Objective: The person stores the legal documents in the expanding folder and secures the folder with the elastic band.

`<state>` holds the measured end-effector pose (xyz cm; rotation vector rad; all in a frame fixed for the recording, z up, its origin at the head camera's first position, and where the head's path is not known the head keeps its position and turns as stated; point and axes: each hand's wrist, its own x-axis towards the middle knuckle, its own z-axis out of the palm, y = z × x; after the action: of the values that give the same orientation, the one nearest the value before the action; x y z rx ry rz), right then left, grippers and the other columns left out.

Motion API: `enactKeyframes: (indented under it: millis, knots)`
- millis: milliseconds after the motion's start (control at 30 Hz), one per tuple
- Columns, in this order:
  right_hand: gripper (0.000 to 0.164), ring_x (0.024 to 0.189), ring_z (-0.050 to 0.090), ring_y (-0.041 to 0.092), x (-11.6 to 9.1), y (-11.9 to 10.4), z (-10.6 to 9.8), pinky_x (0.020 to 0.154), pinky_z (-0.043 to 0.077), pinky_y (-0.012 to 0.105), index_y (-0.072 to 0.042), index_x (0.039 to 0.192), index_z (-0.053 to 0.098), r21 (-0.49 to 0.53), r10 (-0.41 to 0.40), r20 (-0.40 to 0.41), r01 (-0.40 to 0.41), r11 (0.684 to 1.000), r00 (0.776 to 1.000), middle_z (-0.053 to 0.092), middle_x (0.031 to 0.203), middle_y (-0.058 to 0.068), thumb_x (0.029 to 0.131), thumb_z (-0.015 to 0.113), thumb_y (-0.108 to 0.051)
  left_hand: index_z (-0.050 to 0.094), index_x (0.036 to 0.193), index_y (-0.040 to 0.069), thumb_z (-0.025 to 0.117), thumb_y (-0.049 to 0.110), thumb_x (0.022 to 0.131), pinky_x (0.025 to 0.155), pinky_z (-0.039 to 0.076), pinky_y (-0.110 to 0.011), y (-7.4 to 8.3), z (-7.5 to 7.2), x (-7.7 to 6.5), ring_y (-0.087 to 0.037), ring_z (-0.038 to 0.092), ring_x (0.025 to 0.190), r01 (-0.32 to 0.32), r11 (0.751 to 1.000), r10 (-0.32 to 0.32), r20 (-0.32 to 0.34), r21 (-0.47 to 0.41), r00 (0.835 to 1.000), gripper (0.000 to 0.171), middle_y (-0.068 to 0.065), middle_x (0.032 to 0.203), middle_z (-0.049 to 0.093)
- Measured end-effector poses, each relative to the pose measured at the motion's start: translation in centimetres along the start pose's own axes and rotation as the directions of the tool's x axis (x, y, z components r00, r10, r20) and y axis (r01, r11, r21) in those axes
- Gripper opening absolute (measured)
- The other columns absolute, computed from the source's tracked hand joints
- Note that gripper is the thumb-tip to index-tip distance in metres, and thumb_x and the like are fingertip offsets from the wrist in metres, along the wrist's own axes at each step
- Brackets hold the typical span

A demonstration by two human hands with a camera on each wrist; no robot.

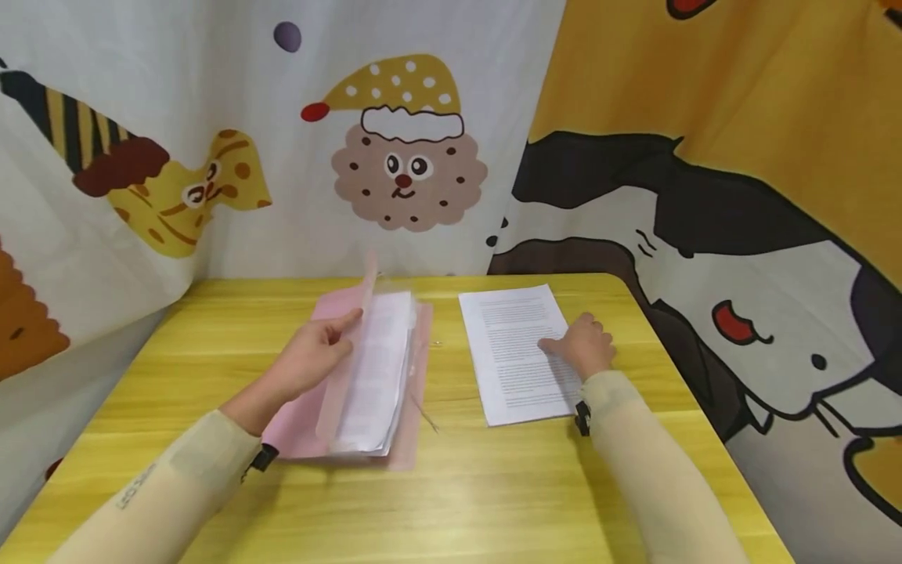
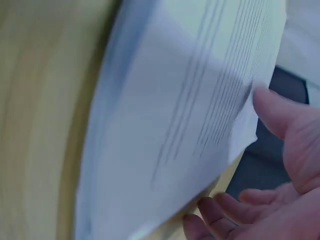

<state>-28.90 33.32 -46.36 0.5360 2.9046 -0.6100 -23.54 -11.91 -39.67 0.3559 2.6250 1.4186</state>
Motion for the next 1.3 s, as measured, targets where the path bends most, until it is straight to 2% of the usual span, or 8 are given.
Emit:
enactKeyframes:
  millis: [167, 367, 633, 800, 867, 1000, 1133, 1300]
  knots:
    - [0.124, 0.137, 0.045, 0.057, 1.0, -0.1, -1.0, 0.12, 0.04, 0.063, 0.025, 0.157, 0.011, -0.01, -0.021, 0.15, 0.023, 1.0, 0.988, 0.033, 0.155, 0.048, 0.086, 0.087, -0.042, 0.047, 0.159, 0.007, 0.053, 0.009, 0.098, 0.047, 0.026, -0.021, 0.1, -0.4, -0.2, -0.008, 0.024, 0.051, -0.009, 1.0, 0.01, -0.014, 0.018, 1.0, 0.061, -0.023, 0.123, 0.072]
    - [0.097, 0.117, 0.057, 0.043, 1.2, 0.0, -1.2, 0.11, 0.049, 0.057, 0.021, 0.147, 0.041, 0.026, -0.008, 0.224, 0.002, 1.0, 0.975, 0.053, 0.142, 0.038, 0.084, 0.089, -0.036, 0.045, 0.16, 0.006, 0.053, 0.008, 0.1, 0.048, 0.025, -0.022, -0.1, -0.7, -0.5, -0.009, 0.023, 0.052, -0.009, 1.0, 0.009, -0.006, 0.027, 1.0, 0.061, -0.026, 0.106, 0.068]
    - [0.084, 0.094, 0.07, 0.029, 0.3, 2.7, -1.4, 0.08, 0.058, 0.036, 0.012, 0.149, 0.046, 0.283, -0.015, 0.282, -0.068, 0.957, 0.959, 0.065, 0.128, 0.028, 0.092, 0.083, -0.037, 0.044, 0.161, 0.007, 0.052, 0.009, 0.102, 0.051, 0.028, -0.023, 0.1, -1.3, -0.5, -0.014, 0.028, 0.057, -0.005, 0.999, 0.004, 0.045, 0.035, 0.999, 0.059, -0.022, 0.146, 0.064]
    - [0.109, 0.128, 0.061, 0.045, -1.0, 3.7, -2.8, 0.104, 0.055, 0.051, -0.002, 0.172, 0.006, 0.371, -0.134, 0.327, 0.004, 0.929, 0.935, 0.039, 0.162, 0.037, 0.096, 0.08, -0.028, 0.047, 0.161, 0.008, 0.051, 0.011, 0.103, 0.069, 0.039, -0.027, -0.1, -2.5, -0.5, -0.025, 0.055, 0.101, -0.019, 1.0, 0.019, 0.063, 0.014, 0.998, 0.058, -0.009, 0.164, 0.053]
    - [0.112, 0.142, 0.05, 0.049, -1.5, 4.2, -3.1, 0.113, 0.048, 0.058, -0.014, 0.173, -0.001, 0.364, -0.198, 0.32, 0.072, 0.928, 0.926, 0.023, 0.172, 0.034, 0.096, 0.079, -0.026, 0.048, 0.16, 0.009, 0.051, 0.011, 0.103, 0.079, 0.041, -0.029, -0.3, -3.0, -0.6, -0.027, 0.051, 0.124, -0.025, 1.0, 0.025, 0.068, 0.007, 0.997, 0.058, -0.004, 0.167, 0.047]
    - [0.073, 0.155, 0.035, 0.049, -2.4, 5.0, -3.3, 0.121, 0.037, 0.063, -0.026, 0.166, 0.041, 0.328, -0.286, 0.361, 0.166, 0.93, 0.888, 0.027, 0.175, 0.023, 0.101, 0.074, -0.028, 0.049, 0.16, 0.011, 0.052, 0.01, 0.103, 0.084, 0.043, -0.029, -0.6, -3.7, -0.8, -0.027, 0.047, 0.134, -0.016, 1.0, 0.018, 0.074, -0.02, 0.997, 0.057, -0.001, 0.167, 0.047]
    - [0.041, 0.156, 0.034, 0.049, -3.3, 5.3, -3.3, 0.122, 0.035, 0.066, -0.021, 0.143, 0.071, 0.265, -0.303, 0.39, 0.209, 0.941, 0.869, 0.045, 0.167, 0.02, 0.103, 0.07, -0.028, 0.049, 0.159, 0.008, 0.053, 0.008, 0.102, 0.07, 0.041, -0.027, -0.6, -4.2, -1.1, -0.025, 0.054, 0.102, -0.002, 0.998, 0.006, 0.077, -0.061, 0.997, 0.057, -0.002, 0.167, 0.047]
    - [0.04, 0.152, 0.044, 0.045, -4.7, 4.8, -3.5, 0.116, 0.045, 0.056, -0.015, 0.144, 0.069, 0.309, -0.343, 0.241, 0.263, 0.914, 0.908, 0.052, 0.163, 0.018, 0.106, 0.066, -0.027, 0.049, 0.158, 0.006, 0.053, 0.008, 0.102, 0.054, 0.032, -0.026, -0.4, -4.4, -1.2, -0.011, 0.028, 0.055, 0.019, 0.995, -0.012, 0.075, -0.096, 0.997, 0.056, -0.002, 0.168, 0.046]
